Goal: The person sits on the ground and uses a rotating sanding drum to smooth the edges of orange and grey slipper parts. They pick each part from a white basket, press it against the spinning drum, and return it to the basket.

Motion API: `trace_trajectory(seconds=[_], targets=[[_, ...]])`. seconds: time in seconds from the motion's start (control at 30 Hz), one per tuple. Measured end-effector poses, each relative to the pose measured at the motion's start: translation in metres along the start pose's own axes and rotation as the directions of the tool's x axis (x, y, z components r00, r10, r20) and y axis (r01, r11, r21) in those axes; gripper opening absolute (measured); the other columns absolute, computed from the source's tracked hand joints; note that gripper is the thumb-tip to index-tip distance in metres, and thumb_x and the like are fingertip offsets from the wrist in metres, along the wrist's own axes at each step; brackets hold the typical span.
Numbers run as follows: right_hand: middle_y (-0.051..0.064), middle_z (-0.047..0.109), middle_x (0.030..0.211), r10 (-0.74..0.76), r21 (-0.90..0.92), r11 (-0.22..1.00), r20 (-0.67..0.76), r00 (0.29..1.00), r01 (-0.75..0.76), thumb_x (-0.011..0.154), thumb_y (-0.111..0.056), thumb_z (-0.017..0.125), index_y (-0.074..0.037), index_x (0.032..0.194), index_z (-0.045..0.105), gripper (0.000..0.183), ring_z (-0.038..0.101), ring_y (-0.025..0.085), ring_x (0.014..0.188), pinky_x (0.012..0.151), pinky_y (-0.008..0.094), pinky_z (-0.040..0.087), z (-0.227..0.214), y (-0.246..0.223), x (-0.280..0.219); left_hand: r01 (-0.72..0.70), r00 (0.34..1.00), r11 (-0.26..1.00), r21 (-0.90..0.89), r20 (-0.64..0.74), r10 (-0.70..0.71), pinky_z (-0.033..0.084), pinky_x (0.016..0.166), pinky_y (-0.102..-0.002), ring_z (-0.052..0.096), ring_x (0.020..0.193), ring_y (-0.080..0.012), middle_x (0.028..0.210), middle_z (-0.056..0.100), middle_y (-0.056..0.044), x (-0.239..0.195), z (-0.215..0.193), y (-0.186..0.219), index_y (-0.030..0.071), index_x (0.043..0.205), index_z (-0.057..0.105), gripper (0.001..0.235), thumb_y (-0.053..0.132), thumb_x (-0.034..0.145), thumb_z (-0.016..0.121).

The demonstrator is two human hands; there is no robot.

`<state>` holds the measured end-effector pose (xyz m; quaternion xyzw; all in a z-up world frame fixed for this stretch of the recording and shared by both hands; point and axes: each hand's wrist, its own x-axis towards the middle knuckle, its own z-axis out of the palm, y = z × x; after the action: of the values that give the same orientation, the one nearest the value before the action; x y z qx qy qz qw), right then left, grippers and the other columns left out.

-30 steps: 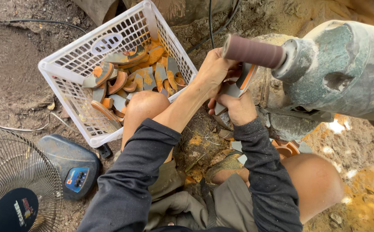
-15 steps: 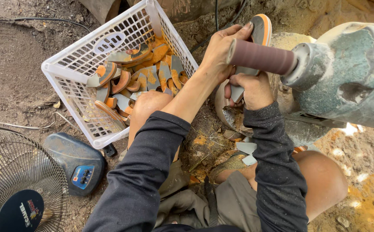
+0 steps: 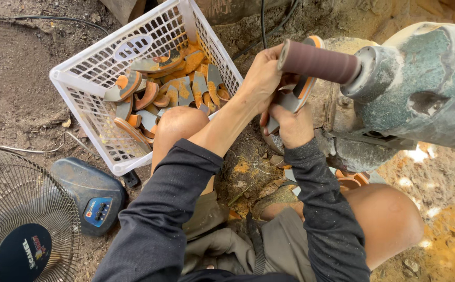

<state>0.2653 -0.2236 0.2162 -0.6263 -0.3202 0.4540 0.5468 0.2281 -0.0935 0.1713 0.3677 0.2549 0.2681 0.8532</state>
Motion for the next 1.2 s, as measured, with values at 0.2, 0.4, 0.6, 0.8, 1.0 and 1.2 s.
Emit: trace_trajectory(seconds=[0.2,0.4,0.6,0.8,1.0,1.2], targets=[[0.012,0.068,0.075,-0.064,0.116,0.991,0.003,0.998,0.064,0.094,-0.005,0.056,0.004,0.095,0.061,0.010,0.065,0.019,0.059,0.053,0.031,0.055,0.011,0.032,-0.013,0.020,0.999,0.995,0.099,0.038,-0.024,0.057,0.068,-0.029,0.065,0.067,-0.0114,0.087,0.076,-0.005,-0.027,-0.005,0.001,0.003,0.109,0.075,0.019,0.014,0.101,0.064],[0.012,0.069,0.088,-0.132,0.184,0.975,0.048,0.990,0.121,0.096,-0.002,0.056,0.005,0.108,0.059,0.015,0.069,0.019,0.071,0.061,0.033,0.060,0.014,0.053,-0.021,-0.003,0.997,0.977,0.215,0.074,-0.013,0.056,0.066,-0.028,0.061,0.065,-0.0112,0.088,0.076,-0.002,-0.049,0.000,0.009,0.006,0.124,0.074,0.031,0.024,0.101,0.064],[0.011,0.067,0.103,-0.228,-0.039,0.973,0.023,0.973,0.229,0.097,-0.003,0.063,0.003,0.119,0.059,0.023,0.066,0.018,0.084,0.071,0.032,0.056,0.009,0.069,-0.020,-0.051,0.990,0.947,0.316,0.142,0.006,0.056,0.061,-0.027,0.065,0.069,-0.0097,0.093,0.077,-0.001,-0.065,0.004,0.021,0.006,0.127,0.071,0.037,0.027,0.096,0.067],[0.006,0.062,0.130,-0.270,0.009,0.963,0.090,0.959,0.271,0.099,-0.017,0.072,-0.002,0.137,0.055,0.044,0.061,0.017,0.117,0.098,0.033,0.054,0.013,0.070,-0.025,-0.137,0.942,0.910,0.391,0.336,-0.003,0.061,0.066,-0.024,0.071,0.077,-0.0107,0.100,0.080,-0.009,-0.065,-0.001,0.038,-0.001,0.124,0.073,0.038,0.022,0.094,0.074],[0.006,0.065,0.127,-0.183,0.339,0.930,0.103,0.978,0.139,0.101,-0.017,0.074,-0.004,0.136,0.057,0.041,0.063,0.017,0.115,0.099,0.034,0.055,0.028,0.064,-0.024,-0.058,0.936,0.872,0.487,0.330,-0.122,0.058,0.055,-0.024,0.072,0.072,-0.0086,0.086,0.075,-0.003,-0.057,-0.005,0.052,0.006,0.119,0.067,0.034,0.025,0.091,0.072],[0.008,0.069,0.120,-0.121,0.400,0.914,0.104,0.987,0.070,0.100,-0.013,0.071,-0.002,0.131,0.059,0.035,0.069,0.019,0.108,0.093,0.035,0.059,0.031,0.058,-0.020,-0.092,0.927,0.872,0.481,0.360,-0.101,0.056,0.057,-0.024,0.070,0.068,-0.0104,0.080,0.072,0.000,-0.048,-0.008,0.047,0.005,0.105,0.074,0.026,0.030,0.095,0.073]])
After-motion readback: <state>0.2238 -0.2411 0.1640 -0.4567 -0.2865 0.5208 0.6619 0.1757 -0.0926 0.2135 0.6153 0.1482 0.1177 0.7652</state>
